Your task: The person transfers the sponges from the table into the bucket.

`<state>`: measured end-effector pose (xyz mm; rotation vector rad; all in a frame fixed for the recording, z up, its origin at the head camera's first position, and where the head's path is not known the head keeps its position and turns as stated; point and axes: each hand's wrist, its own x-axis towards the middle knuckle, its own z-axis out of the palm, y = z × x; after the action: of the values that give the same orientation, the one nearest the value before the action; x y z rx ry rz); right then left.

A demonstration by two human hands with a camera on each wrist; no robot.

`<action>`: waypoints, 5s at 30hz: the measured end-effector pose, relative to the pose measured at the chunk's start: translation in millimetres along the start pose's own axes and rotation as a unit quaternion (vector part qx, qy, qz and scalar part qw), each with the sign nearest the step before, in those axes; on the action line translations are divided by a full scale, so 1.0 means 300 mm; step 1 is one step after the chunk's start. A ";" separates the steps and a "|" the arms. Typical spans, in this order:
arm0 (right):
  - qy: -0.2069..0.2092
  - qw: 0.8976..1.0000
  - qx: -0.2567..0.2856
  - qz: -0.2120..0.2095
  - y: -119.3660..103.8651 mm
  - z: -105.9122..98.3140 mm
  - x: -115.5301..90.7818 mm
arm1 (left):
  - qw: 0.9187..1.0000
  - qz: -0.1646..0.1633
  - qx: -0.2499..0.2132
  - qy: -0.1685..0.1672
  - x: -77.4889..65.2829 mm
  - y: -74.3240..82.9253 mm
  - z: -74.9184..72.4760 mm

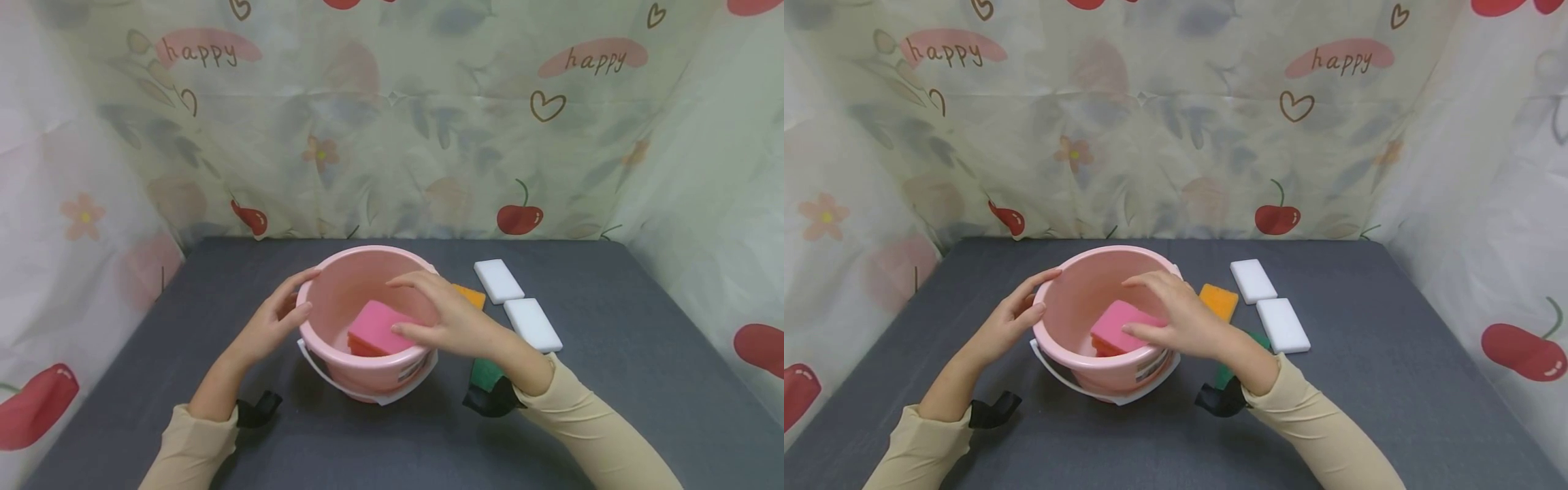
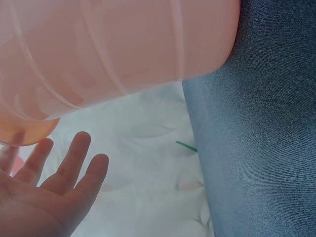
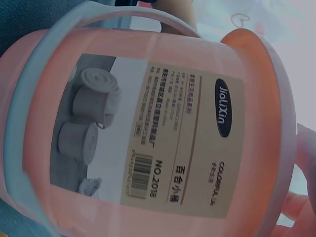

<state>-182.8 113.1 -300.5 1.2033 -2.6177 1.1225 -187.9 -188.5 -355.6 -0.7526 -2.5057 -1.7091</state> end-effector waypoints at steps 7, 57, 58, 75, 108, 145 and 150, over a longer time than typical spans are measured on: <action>0.038 0.999 0.007 -0.006 0.006 -0.025 -0.014 | 1.000 0.000 -0.005 -0.003 0.003 -0.001 -0.001; -0.060 0.977 0.015 0.204 0.498 -0.077 -0.104 | 1.000 -0.005 -0.008 0.000 -0.001 -0.005 0.003; -0.066 0.977 0.017 0.204 0.501 -0.074 -0.104 | 1.000 -0.006 -0.008 0.001 -0.001 -0.005 0.003; -0.104 0.976 -0.012 0.189 0.512 -0.043 -0.109 | 1.000 -0.001 -0.009 -0.004 -0.002 -0.010 -0.001; -0.063 0.974 -0.064 0.206 0.501 -0.047 -0.124 | 1.000 -0.005 -0.004 -0.003 -0.002 -0.009 0.000; -0.016 0.978 -0.056 0.198 0.382 -0.165 -0.120 | 1.000 -0.011 -0.007 -0.002 -0.002 -0.006 0.000; -0.011 0.978 -0.059 0.200 0.368 -0.181 -0.126 | 1.000 -0.009 -0.007 -0.001 -0.005 -0.005 0.000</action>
<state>-244.2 219.7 -338.6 0.6880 -2.9791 0.9824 -187.3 -189.4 -357.4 -0.7368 -2.5120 -1.7346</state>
